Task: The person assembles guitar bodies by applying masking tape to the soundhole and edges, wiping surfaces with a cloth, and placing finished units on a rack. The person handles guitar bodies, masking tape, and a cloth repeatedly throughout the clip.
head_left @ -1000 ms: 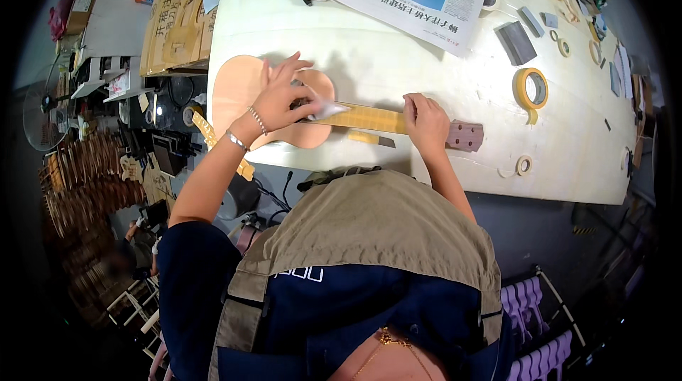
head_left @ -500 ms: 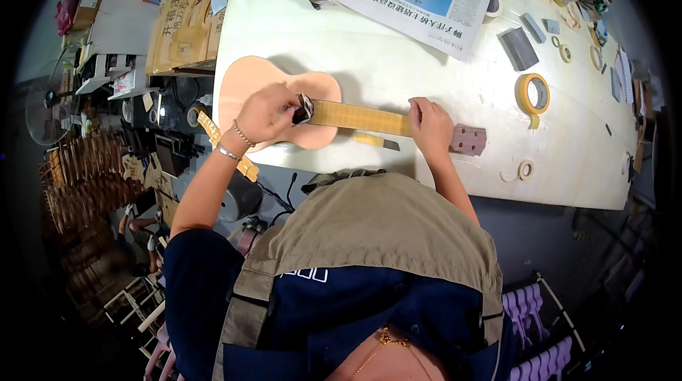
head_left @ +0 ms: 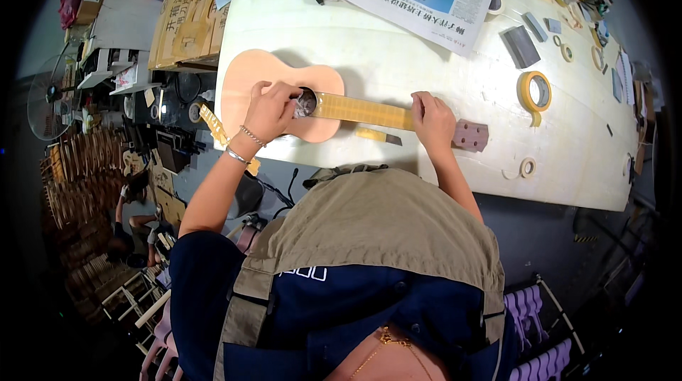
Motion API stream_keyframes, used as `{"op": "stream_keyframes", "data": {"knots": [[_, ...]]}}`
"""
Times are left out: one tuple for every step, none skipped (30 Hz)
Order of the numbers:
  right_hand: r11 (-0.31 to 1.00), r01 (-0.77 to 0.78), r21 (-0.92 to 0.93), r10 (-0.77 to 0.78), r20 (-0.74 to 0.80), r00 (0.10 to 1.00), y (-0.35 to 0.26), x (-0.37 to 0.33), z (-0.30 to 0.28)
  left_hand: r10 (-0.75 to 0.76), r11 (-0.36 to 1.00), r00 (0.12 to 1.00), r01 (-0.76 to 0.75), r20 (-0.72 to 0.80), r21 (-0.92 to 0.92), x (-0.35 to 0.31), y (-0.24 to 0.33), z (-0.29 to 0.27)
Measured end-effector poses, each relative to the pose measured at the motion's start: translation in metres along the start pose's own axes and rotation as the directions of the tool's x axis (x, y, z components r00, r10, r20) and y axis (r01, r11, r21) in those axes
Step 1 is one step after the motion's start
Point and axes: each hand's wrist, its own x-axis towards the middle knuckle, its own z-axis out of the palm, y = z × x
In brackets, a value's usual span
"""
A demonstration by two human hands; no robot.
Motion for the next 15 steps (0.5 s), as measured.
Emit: {"op": "stream_keyframes", "data": {"knots": [[1.0,0.005,0.005,-0.005,-0.002,1.0,0.001,0.0,0.0,-0.054,0.998,0.984,0.046,0.168,0.054,0.002,0.011,-0.007],[1.0,0.004,0.003,-0.004,-0.006,1.0,0.002,-0.001,0.001,0.006,0.994,0.981,-0.027,0.193,0.105,0.002,0.013,-0.003],[1.0,0.005,0.004,-0.005,-0.01,1.0,0.003,-0.002,0.002,0.061,0.983,0.974,-0.098,0.22,0.158,0.001,0.014,0.0],[1.0,0.005,0.005,-0.005,-0.015,1.0,0.002,-0.002,0.002,0.115,0.963,0.961,-0.169,0.251,0.208,0.0,0.015,0.005],[1.0,0.003,-0.006,-0.003,-0.009,1.0,0.002,-0.002,0.002,0.132,0.966,0.977,-0.165,0.169,0.2,0.001,0.017,0.01],[1.0,-0.001,-0.018,0.001,-0.004,1.0,0.001,-0.001,0.0,0.108,0.966,0.974,-0.15,0.197,0.212,0.004,0.019,0.011],[1.0,-0.004,-0.029,0.004,0.001,1.0,0.0,-0.001,0.0,0.084,0.965,0.971,-0.135,0.225,0.224,0.009,0.02,0.009],[1.0,-0.002,-0.021,0.002,0.002,1.0,0.0,-0.002,0.0,0.058,0.964,0.966,-0.12,0.252,0.236,0.011,0.02,0.009],[1.0,0.0,-0.014,0.0,0.001,1.0,0.001,-0.002,0.001,0.1,0.945,0.959,-0.174,0.264,0.275,0.011,0.018,0.011],[1.0,0.003,-0.006,-0.003,0.0,1.0,0.001,-0.002,0.001,0.139,0.922,0.951,-0.227,0.278,0.313,0.01,0.013,0.016],[1.0,0.004,-0.014,-0.004,0.004,1.0,0.001,-0.003,0.0,0.176,0.895,0.94,-0.277,0.292,0.35,0.008,0.008,0.019],[1.0,0.005,-0.02,-0.005,0.003,1.0,0.001,-0.002,0.0,0.207,0.909,0.93,-0.298,0.305,0.293,0.009,0.002,0.018],[1.0,0.007,-0.025,-0.007,0.004,1.0,0.001,-0.002,0.001,0.236,0.919,0.919,-0.317,0.315,0.235,0.009,-0.004,0.014],[1.0,0.019,-0.011,-0.019,-0.007,1.0,0.0,-0.002,0.001,0.265,0.926,0.909,-0.333,0.323,0.177,0.009,-0.01,0.009],[1.0,0.022,-0.003,-0.022,-0.02,1.0,0.001,-0.003,0.001,0.21,0.977,0.949,-0.211,0.237,-0.021,0.012,-0.012,-0.001]]}}
